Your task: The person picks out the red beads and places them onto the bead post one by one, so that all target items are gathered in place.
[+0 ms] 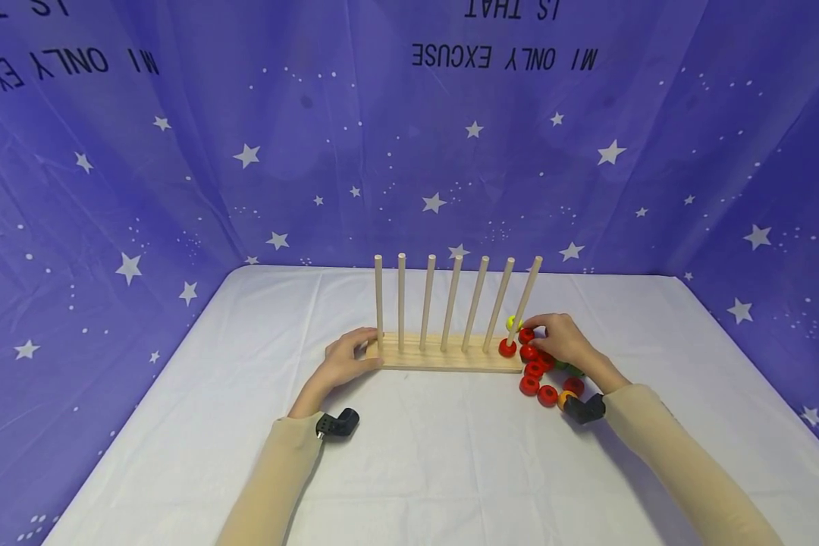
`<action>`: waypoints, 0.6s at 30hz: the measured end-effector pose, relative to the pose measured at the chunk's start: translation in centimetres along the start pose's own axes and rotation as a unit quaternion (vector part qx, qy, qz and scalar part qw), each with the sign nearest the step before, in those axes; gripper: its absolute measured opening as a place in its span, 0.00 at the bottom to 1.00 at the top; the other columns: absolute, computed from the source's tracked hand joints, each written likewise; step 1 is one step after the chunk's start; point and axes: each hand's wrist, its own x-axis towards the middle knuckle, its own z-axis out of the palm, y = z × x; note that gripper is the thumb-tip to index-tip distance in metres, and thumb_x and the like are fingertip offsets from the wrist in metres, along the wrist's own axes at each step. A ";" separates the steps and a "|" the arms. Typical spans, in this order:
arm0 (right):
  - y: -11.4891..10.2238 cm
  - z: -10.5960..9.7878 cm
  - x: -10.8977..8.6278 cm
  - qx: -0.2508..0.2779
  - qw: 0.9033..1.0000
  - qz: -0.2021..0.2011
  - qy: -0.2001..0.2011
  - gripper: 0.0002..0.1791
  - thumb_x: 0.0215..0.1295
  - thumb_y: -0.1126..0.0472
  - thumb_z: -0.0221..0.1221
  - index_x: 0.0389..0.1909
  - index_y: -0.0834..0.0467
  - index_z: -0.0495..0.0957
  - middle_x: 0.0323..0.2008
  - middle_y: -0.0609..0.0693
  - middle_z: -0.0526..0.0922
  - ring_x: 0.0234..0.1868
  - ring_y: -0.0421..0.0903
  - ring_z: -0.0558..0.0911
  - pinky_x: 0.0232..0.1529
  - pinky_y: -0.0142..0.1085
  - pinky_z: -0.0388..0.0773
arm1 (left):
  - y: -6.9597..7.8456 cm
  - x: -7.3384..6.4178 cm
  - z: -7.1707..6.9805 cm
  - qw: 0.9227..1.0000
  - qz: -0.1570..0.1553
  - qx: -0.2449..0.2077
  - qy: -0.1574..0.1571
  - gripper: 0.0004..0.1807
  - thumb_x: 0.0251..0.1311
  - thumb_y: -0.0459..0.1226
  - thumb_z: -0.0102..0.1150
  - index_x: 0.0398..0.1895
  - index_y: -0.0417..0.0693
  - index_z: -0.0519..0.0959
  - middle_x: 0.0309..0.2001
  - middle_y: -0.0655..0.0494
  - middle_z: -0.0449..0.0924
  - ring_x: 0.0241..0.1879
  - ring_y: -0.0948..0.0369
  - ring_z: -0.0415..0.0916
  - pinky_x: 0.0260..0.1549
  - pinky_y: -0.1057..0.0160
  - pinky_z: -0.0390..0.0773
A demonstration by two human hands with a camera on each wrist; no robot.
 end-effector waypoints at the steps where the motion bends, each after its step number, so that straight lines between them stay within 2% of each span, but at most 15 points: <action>1: 0.0 0.0 0.0 -0.002 1.000 -0.002 0.002 0.16 0.52 0.70 0.61 0.44 0.66 0.80 0.40 0.64 0.84 0.23 0.44 0.67 0.26 0.31 0.63 | 0.0 0.0 0.0 1.000 0.000 -0.001 0.000 0.29 0.52 0.40 0.64 0.59 0.44 0.73 0.65 0.44 0.68 0.66 0.44 0.63 0.62 0.38 0.52; 7: -0.1 0.0 -0.2 -0.014 1.000 0.000 0.005 0.15 0.53 0.69 0.62 0.44 0.66 0.81 0.41 0.64 0.84 0.26 0.45 0.70 0.30 0.33 0.68 | 0.0 0.0 0.0 1.000 -0.002 -0.005 0.000 0.28 0.53 0.40 0.64 0.59 0.44 0.73 0.65 0.44 0.68 0.67 0.44 0.62 0.62 0.38 0.52; 11: -0.1 -0.1 -0.3 -0.024 1.000 0.000 0.003 0.14 0.53 0.67 0.63 0.43 0.66 0.81 0.40 0.64 0.84 0.31 0.49 0.77 0.39 0.43 0.78 | 0.0 0.0 0.1 1.000 -0.002 -0.004 0.000 0.29 0.52 0.40 0.63 0.59 0.43 0.73 0.65 0.44 0.68 0.67 0.44 0.62 0.62 0.38 0.52; 14: -0.1 -0.2 -0.4 -0.031 1.000 -0.002 0.000 0.14 0.53 0.67 0.63 0.41 0.67 0.81 0.39 0.64 0.85 0.37 0.53 0.81 0.45 0.50 0.78 | -0.1 0.0 0.1 1.000 0.000 0.006 0.002 0.29 0.52 0.41 0.63 0.59 0.44 0.73 0.65 0.44 0.69 0.67 0.44 0.62 0.61 0.38 0.53; 18: -0.1 -0.1 -0.6 -0.035 0.999 0.006 -0.008 0.14 0.54 0.67 0.63 0.42 0.67 0.81 0.39 0.64 0.85 0.37 0.53 0.82 0.44 0.49 0.79 | -0.1 0.0 0.1 1.000 0.004 0.019 0.003 0.29 0.52 0.41 0.63 0.59 0.44 0.73 0.65 0.44 0.69 0.66 0.44 0.63 0.61 0.38 0.55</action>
